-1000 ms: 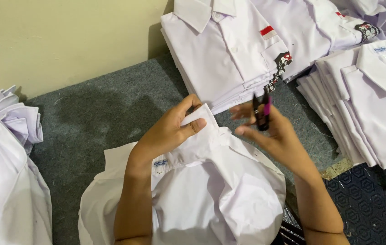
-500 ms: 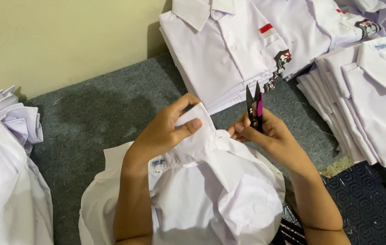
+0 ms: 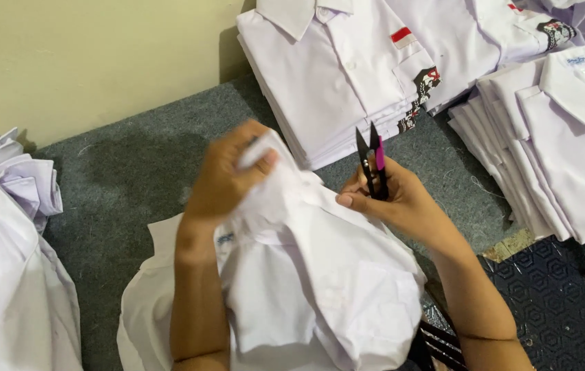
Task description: Trimming loose threads from white school shirts using thread snips
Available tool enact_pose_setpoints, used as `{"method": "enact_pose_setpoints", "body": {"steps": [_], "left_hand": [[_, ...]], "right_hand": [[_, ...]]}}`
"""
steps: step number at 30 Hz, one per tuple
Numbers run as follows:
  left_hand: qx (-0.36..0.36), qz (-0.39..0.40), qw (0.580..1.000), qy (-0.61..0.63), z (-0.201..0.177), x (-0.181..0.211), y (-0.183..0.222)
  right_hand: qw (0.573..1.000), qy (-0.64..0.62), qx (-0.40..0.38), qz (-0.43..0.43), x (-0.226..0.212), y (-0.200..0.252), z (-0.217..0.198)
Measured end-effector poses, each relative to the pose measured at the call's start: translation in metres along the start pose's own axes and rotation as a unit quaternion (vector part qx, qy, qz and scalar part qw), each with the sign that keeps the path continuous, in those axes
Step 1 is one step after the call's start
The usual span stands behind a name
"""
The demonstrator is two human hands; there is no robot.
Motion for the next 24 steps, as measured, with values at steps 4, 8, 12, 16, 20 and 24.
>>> {"method": "enact_pose_setpoints", "body": {"steps": [4, 8, 12, 16, 20, 24], "left_hand": [[0.073, -0.055, 0.996, 0.019, -0.035, -0.019, 0.01], [0.127, -0.096, 0.987, 0.015, -0.055, -0.013, 0.017], [0.186, -0.109, 0.977, 0.009, -0.067, -0.015, 0.022], [0.211, -0.103, 0.972, -0.011, -0.077, -0.029, 0.022], [0.245, -0.079, 0.965, -0.045, -0.085, -0.05, 0.024], [0.288, -0.094, 0.952, -0.04, -0.1, -0.095, 0.025]], "right_hand": [[0.999, 0.017, -0.024, 0.029, -0.002, -0.001, -0.003], [0.994, 0.062, -0.065, 0.068, -0.006, 0.002, -0.003], [0.985, 0.091, -0.102, 0.102, -0.007, 0.009, 0.003], [0.973, 0.152, -0.118, 0.13, 0.002, 0.017, 0.0], [0.948, 0.215, -0.16, 0.173, 0.021, 0.026, -0.003], [0.927, 0.244, -0.158, 0.239, 0.055, 0.045, -0.025]]}}
Point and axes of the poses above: each hand's wrist, its own y-axis away from the middle knuckle, its own z-axis out of the palm, x = y × z, the point moved 6 cm from there along -y, towards the middle knuckle, and after that the axes turned 10 degrees about -y, right-handed, at the moved point
